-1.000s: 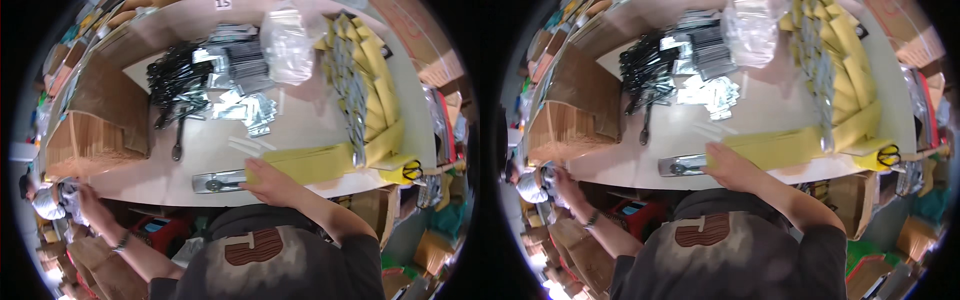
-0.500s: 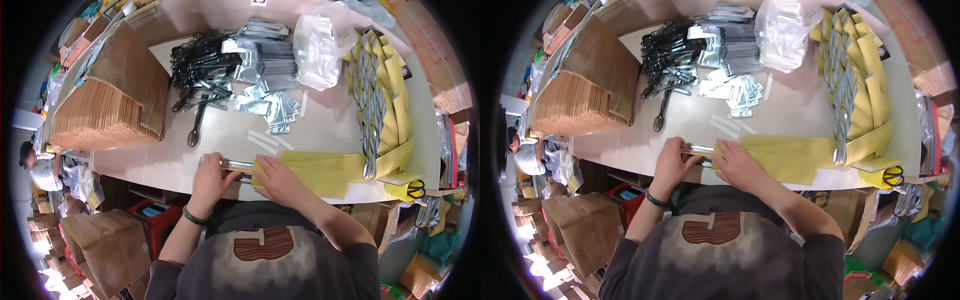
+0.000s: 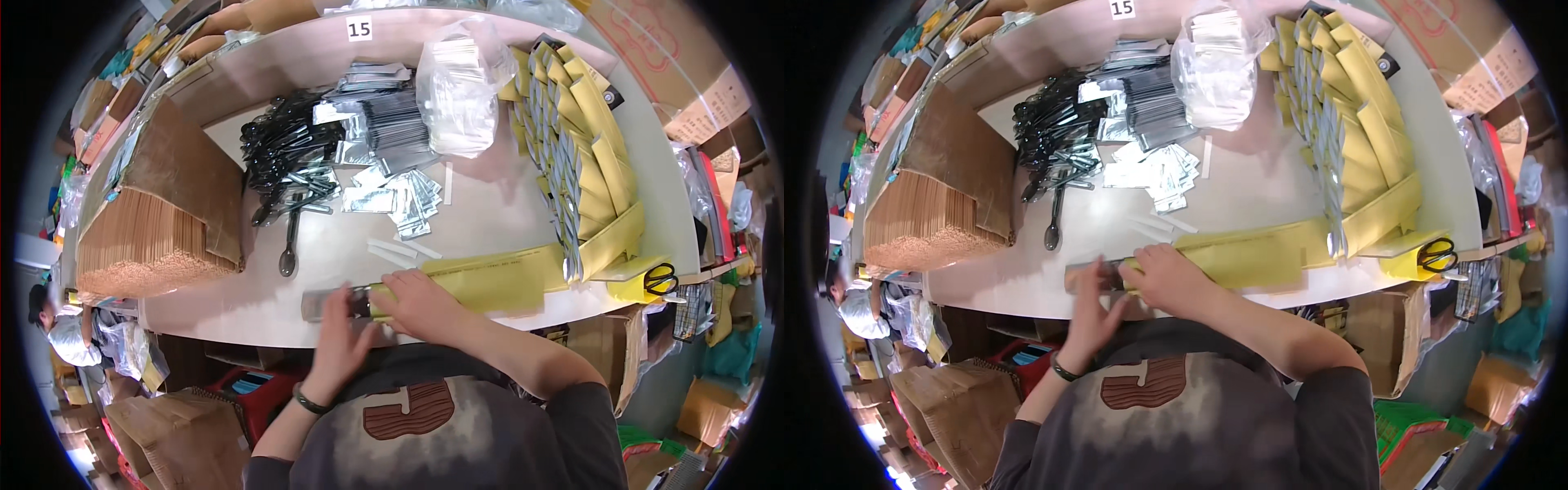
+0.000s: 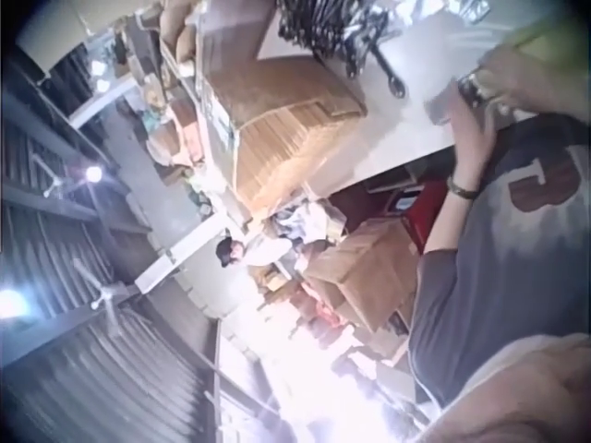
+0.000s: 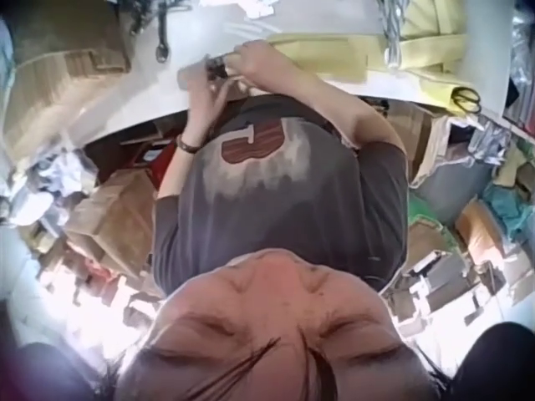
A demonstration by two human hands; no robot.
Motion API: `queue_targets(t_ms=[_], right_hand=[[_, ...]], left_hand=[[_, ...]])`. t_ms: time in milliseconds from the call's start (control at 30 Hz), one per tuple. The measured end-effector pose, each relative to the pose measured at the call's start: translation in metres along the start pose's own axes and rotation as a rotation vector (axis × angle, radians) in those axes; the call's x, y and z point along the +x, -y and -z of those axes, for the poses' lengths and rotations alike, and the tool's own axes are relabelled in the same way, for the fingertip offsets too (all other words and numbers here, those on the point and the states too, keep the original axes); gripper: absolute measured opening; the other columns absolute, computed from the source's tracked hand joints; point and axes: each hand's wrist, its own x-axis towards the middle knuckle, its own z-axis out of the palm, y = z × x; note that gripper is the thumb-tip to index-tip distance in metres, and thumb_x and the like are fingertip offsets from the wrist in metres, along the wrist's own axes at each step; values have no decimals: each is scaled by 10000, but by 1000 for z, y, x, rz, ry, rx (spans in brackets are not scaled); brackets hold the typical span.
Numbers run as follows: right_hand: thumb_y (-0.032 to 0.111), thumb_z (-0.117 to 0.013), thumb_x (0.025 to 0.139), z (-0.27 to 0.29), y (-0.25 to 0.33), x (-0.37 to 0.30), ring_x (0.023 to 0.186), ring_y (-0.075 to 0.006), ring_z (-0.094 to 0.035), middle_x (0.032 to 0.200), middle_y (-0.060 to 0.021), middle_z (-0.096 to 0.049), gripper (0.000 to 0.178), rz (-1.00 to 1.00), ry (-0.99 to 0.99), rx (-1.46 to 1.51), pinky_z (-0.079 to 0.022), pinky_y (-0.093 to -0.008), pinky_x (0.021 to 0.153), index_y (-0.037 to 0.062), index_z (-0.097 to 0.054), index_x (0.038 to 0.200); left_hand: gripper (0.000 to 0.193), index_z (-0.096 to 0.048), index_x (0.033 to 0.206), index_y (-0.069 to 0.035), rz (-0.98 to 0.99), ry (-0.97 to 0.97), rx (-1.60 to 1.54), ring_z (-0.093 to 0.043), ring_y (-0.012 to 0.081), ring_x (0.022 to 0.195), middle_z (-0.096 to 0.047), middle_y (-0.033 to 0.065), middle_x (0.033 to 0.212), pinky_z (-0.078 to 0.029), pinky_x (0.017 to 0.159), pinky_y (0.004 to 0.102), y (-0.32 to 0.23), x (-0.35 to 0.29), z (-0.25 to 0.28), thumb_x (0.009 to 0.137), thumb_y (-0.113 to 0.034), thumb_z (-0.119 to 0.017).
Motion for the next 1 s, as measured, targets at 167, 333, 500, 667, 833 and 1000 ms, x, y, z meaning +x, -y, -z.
queue_targets(t_ms=[167, 333, 500, 667, 833, 1000], right_hand=[[170, -780, 684, -10, -13, -8, 1090, -366, -569, 1202, -198, -575, 530, -47, 56, 114, -453, -445, 945, 52, -569, 1155], [151, -701, 736, -1, -14, -6, 958, -328, -600, 1089, -140, -582, 349, 46, -153, 50, -485, -396, 819, 89, -586, 1060], [124, -581, 818, 69, -11, 33, 905, -294, -607, 926, -95, -569, 85, 163, 6, -68, -509, -411, 734, 110, -610, 896], [391, -794, 699, 200, -144, -40, 1124, -352, -556, 1114, -121, -619, 413, -91, -244, -684, -448, -480, 911, 79, -664, 937], [437, -822, 658, 56, -77, -67, 1199, -423, -490, 1253, -186, -545, 571, 65, 165, -56, -392, -524, 1000, 43, -639, 1029], [392, -787, 756, 31, -53, -42, 1116, -379, -533, 1155, -187, -569, 422, -13, 40, 26, -440, -467, 943, 44, -641, 945]], left_hand=[[739, -289, 1495, -7, 147, 77, -550, -502, 243, 1244, -480, 145, 1369, -414, 1067, 367, -4, 4, -16, 881, -73, -695], [776, -449, 1393, -22, -260, -252, 553, -601, 273, 1007, -573, 136, 1146, -484, 890, 408, -22, 22, 27, 723, -146, -820], [582, -581, 1088, -78, -279, -176, 527, -619, 290, 766, -597, 80, 830, -470, 656, 417, 37, 42, 49, 608, -238, -867], [414, -569, 1075, -42, 153, -99, 129, -664, 237, 756, -672, 109, 864, -521, 692, 357, 23, 40, 55, 730, -169, -760], [582, -509, 1310, -2, -42, 494, -574, -517, 227, 1247, -496, 152, 1390, -421, 1055, 364, -12, 35, -30, 778, -118, -716], [556, -537, 1258, 0, -15, 609, -572, -577, 249, 1161, -576, 159, 1271, -466, 982, 368, -28, 49, -34, 743, -112, -714]])
